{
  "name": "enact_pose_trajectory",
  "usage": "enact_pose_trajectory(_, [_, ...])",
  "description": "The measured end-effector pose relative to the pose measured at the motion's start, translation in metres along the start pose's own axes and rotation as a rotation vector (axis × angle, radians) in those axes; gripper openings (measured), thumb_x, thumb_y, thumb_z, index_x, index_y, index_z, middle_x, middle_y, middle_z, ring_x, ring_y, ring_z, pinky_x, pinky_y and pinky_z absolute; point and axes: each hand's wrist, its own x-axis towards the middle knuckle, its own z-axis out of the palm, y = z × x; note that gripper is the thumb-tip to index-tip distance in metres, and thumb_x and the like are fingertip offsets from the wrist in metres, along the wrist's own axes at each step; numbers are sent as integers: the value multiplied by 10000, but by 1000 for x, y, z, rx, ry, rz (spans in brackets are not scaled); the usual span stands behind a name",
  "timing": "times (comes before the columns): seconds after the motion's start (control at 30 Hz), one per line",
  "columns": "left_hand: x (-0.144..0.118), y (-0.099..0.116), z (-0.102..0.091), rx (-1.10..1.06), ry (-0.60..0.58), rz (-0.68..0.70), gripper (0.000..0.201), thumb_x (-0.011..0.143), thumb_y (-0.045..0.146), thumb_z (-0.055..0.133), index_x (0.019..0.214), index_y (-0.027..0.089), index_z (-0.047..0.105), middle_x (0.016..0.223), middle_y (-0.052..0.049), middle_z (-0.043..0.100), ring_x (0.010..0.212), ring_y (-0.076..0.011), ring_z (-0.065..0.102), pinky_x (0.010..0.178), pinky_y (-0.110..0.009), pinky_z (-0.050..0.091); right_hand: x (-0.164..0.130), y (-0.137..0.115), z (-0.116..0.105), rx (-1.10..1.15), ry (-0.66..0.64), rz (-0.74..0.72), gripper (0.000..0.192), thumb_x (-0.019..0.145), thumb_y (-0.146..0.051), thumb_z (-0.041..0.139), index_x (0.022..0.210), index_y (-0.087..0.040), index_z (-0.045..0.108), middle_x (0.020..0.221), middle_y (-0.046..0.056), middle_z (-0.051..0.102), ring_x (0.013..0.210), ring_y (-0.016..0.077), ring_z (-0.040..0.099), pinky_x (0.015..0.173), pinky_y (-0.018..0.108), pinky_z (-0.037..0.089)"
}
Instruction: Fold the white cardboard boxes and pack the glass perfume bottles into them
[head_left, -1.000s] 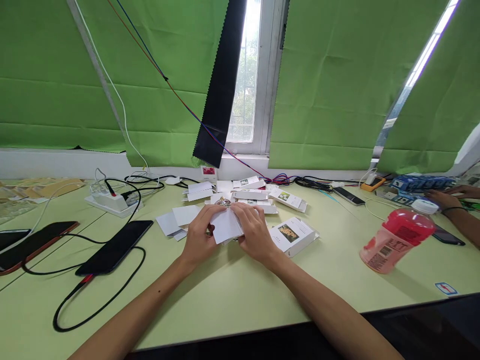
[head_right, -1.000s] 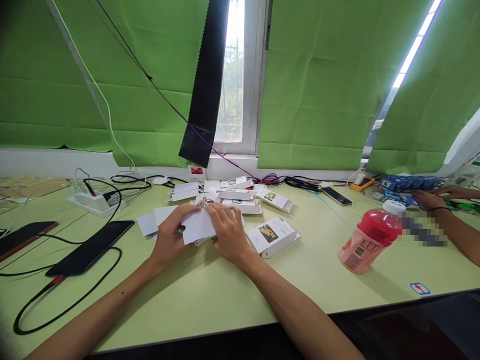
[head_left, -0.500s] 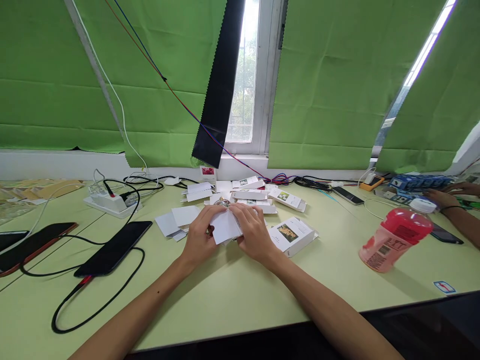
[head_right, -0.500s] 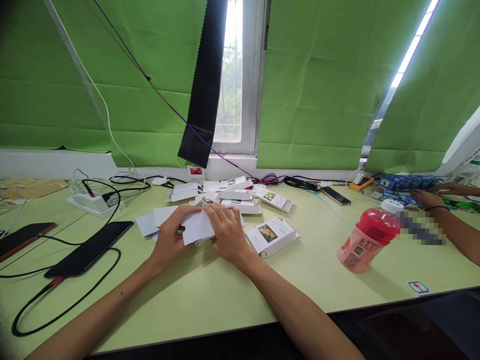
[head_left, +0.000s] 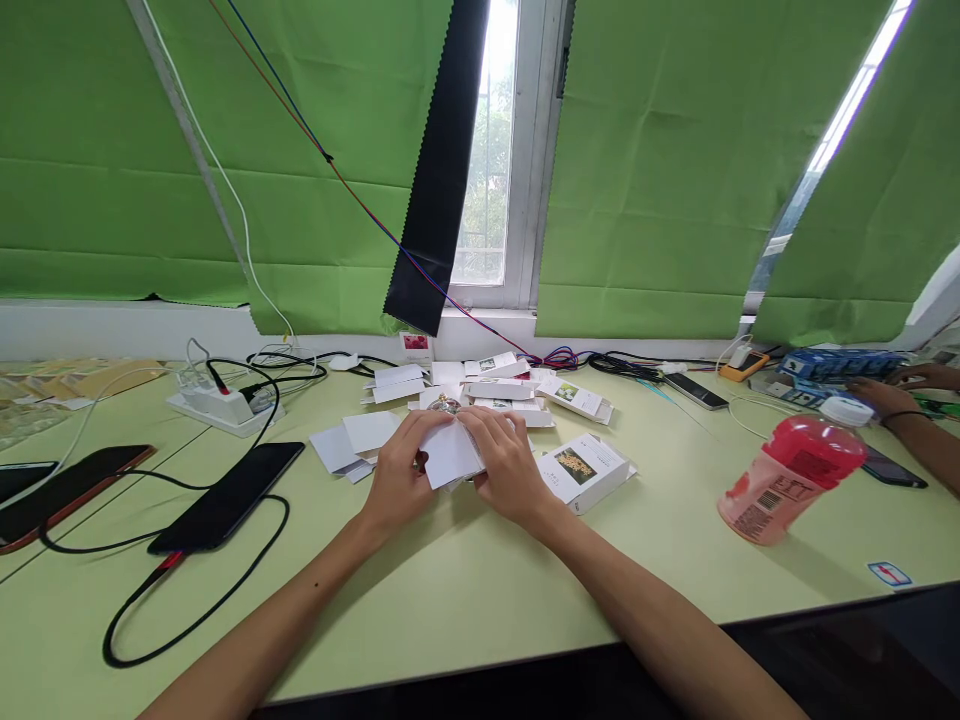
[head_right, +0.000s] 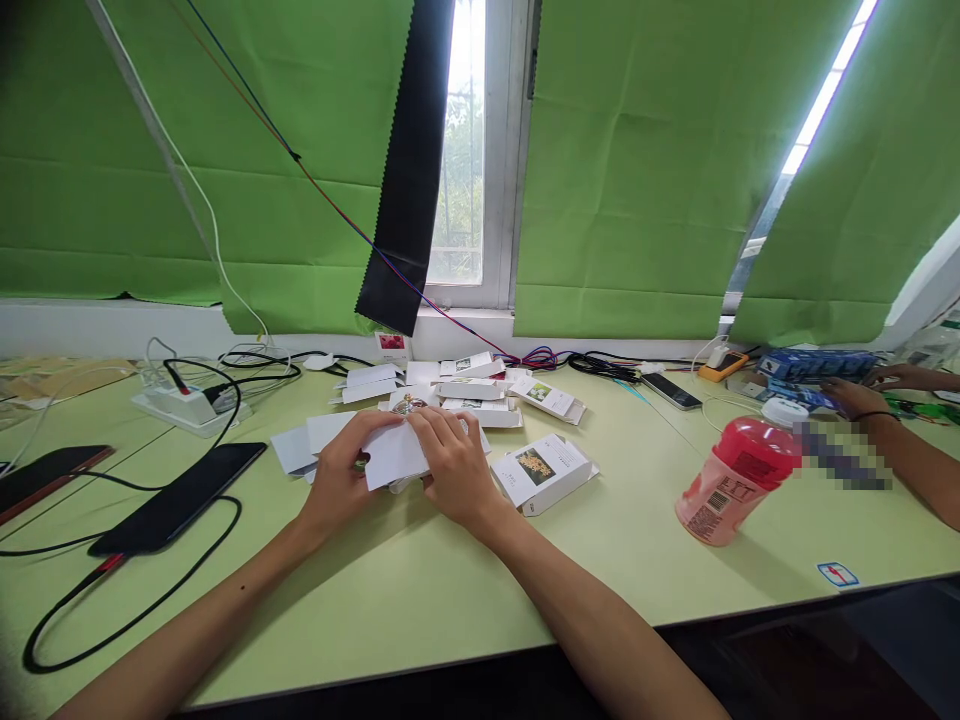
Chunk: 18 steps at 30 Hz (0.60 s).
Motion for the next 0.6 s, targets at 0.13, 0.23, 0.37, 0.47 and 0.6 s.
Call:
enact_pose_trajectory(0.13, [0,1,-1,-1,-16,-27,418,785,98,569,1185,208,627,1168,-101,699,993,-235,695,553,-231,510,0,0,1,-5,-2,2,810,661,-24,536,1453,-161,439,1486,148,595,1440,286,482,1135,423,288])
enact_pose_trajectory(0.23, [0,1,-1,-6,-22,-39,413,790,102,566,1184,210,627,1178,-103,699,987,-236,693,549,-233,506,0,-1,0,-9,-19,16,815,664,-29,542,1460,-170,437,1494,148,591,1444,290,478,1140,426,291])
enact_pose_trajectory(0.37, [0,1,0,-5,-28,-49,401,803,112,566,1187,212,622,1181,-101,695,981,-234,690,552,-237,502,0,-2,-1,-9,-42,33,824,665,-32,546,1469,-174,434,1504,150,583,1448,293,474,1147,430,292])
enact_pose_trajectory(0.47, [0,0,0,-5,-34,-43,391,810,116,564,1185,210,620,1168,-97,692,983,-232,688,563,-240,505,1,-2,-2,-6,-47,38,817,666,-33,545,1464,-171,437,1502,151,584,1446,292,476,1146,431,291])
enact_pose_trajectory(0.6, [1,0,0,-1,-47,-40,395,807,119,565,1187,213,616,1161,-88,691,969,-225,685,562,-239,502,1,-2,-2,-6,-50,43,814,660,-30,546,1455,-171,442,1498,148,588,1443,292,478,1142,431,289])
